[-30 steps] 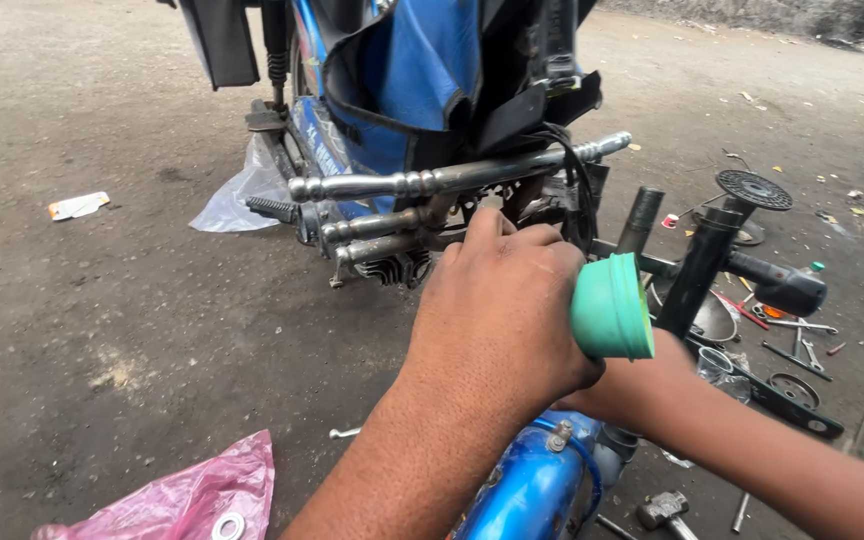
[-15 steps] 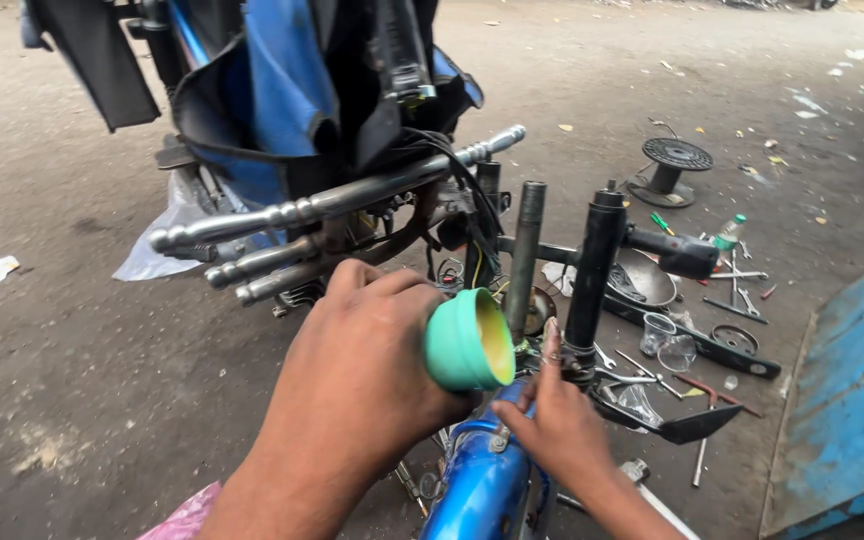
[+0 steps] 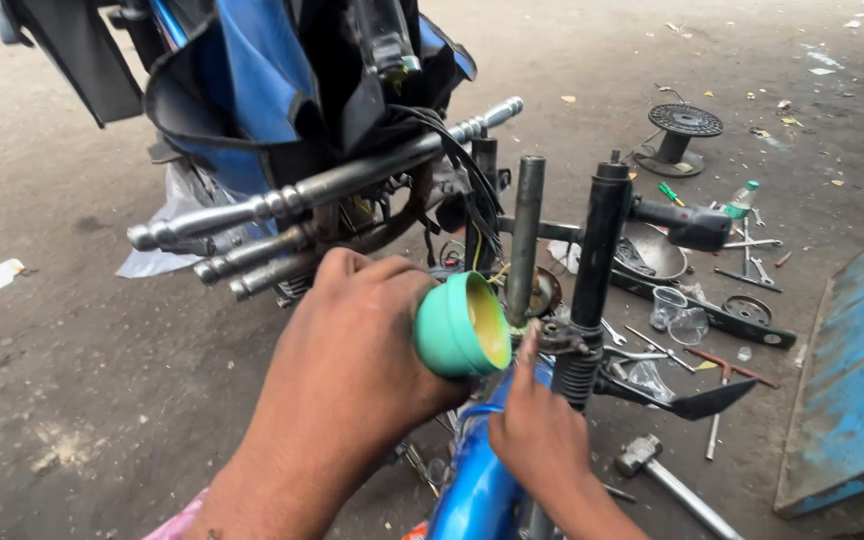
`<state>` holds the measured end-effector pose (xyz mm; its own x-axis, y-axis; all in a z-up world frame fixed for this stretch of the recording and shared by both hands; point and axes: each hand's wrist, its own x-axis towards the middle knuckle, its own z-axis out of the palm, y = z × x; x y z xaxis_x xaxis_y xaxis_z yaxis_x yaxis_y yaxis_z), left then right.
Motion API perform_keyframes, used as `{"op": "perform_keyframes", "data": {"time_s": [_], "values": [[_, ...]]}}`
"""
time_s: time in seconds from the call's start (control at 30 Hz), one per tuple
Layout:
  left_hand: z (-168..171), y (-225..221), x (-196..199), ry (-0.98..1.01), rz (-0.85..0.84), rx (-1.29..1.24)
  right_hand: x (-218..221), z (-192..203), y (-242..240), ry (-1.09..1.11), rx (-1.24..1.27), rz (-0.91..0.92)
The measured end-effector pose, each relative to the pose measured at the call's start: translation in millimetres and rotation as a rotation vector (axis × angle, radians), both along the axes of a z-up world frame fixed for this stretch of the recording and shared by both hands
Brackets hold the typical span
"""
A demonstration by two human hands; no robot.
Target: Greasing and assembling the steering head bearings and fork of a motorcycle.
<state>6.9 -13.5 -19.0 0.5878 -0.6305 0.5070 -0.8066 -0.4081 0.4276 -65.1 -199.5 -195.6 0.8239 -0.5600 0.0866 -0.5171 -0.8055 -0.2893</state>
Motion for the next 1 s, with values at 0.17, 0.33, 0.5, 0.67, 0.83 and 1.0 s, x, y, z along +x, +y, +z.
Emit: {"op": "perform_keyframes", "data": {"time_s": [0.17,0.33,0.5,0.67,0.83,1.0], "values": [[4,-2,2,-0.081,-0.028,-0.046,-1,5,-4,0.204,-0.031,0.031],[7,-3,-7,0.007,0.012,0.030,2,-10,-11,0.073,-0.157,0.065],[4,-1,3,-0.010,-0.001,-0.011,-29,20,0,0.347,0.048,0.078],[13,-6,-8,0.047,0.032,0.113,-62,37,1,-0.384,0.605,0.253],[8,-7,-10,0.135,0.024,0.140,-64,76,17,-0.546,0.851,0.311],[8,-5,-12,0.244,0.004,0.118,-61,37,8,-0.511,0.812,0.486]]}}
